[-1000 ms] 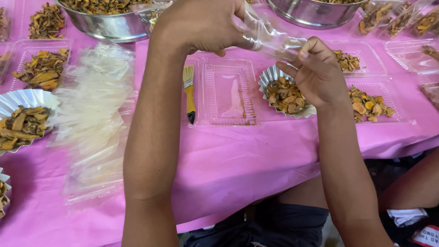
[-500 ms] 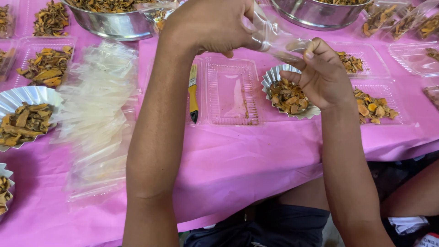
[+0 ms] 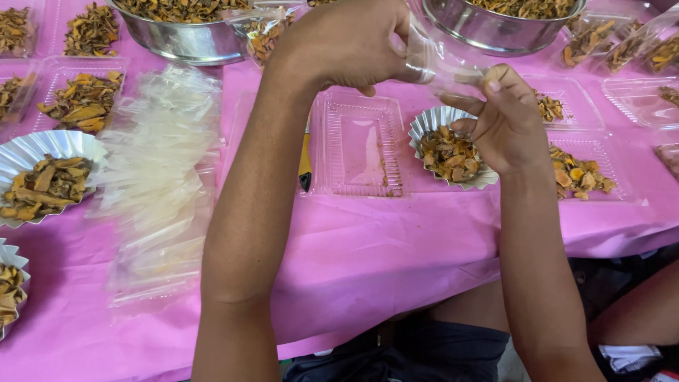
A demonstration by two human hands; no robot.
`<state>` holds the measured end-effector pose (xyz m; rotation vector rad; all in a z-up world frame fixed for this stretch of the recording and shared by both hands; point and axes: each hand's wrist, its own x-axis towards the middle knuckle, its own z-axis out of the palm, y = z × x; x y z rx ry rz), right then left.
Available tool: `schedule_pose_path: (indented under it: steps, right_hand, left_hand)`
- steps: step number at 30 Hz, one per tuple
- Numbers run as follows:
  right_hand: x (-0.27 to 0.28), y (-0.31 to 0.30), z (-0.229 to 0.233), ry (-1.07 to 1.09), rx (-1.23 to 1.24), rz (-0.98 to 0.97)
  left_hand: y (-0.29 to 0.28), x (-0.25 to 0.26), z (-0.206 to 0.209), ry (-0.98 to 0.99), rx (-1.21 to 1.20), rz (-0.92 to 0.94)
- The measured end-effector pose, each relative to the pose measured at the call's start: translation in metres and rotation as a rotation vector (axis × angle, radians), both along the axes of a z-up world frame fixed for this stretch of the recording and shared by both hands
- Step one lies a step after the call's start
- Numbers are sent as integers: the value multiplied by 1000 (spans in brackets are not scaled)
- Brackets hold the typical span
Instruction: Packaging dried tea into small plastic bags and using a brush to collect loose leaves
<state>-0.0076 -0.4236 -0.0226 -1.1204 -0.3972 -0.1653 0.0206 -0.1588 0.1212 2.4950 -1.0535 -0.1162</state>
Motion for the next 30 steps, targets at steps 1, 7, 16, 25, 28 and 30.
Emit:
schedule_pose_path:
  steps: [1, 7, 16, 25, 28, 30]
  right_hand:
    - [0, -3, -2, -1, -2, -1]
    - [6, -20, -13, -27, 139, 199]
    - [8, -19, -13, -91, 94, 216]
    - [10, -5, -13, -110, -82, -153]
    - [12, -3, -14, -143, -91, -175]
    - [12, -4, -15, -187, -71, -233]
  left_hand:
    - [0, -3, 2, -1, -2, -1]
    - [4, -3, 4, 28, -32, 13]
    - [8, 1, 3, 51, -84, 17]
    - [4, -3, 2, -4, -44, 26]
    - [3, 2, -1, -22, -69, -2]
    - [1, 6, -5, -25, -79, -59]
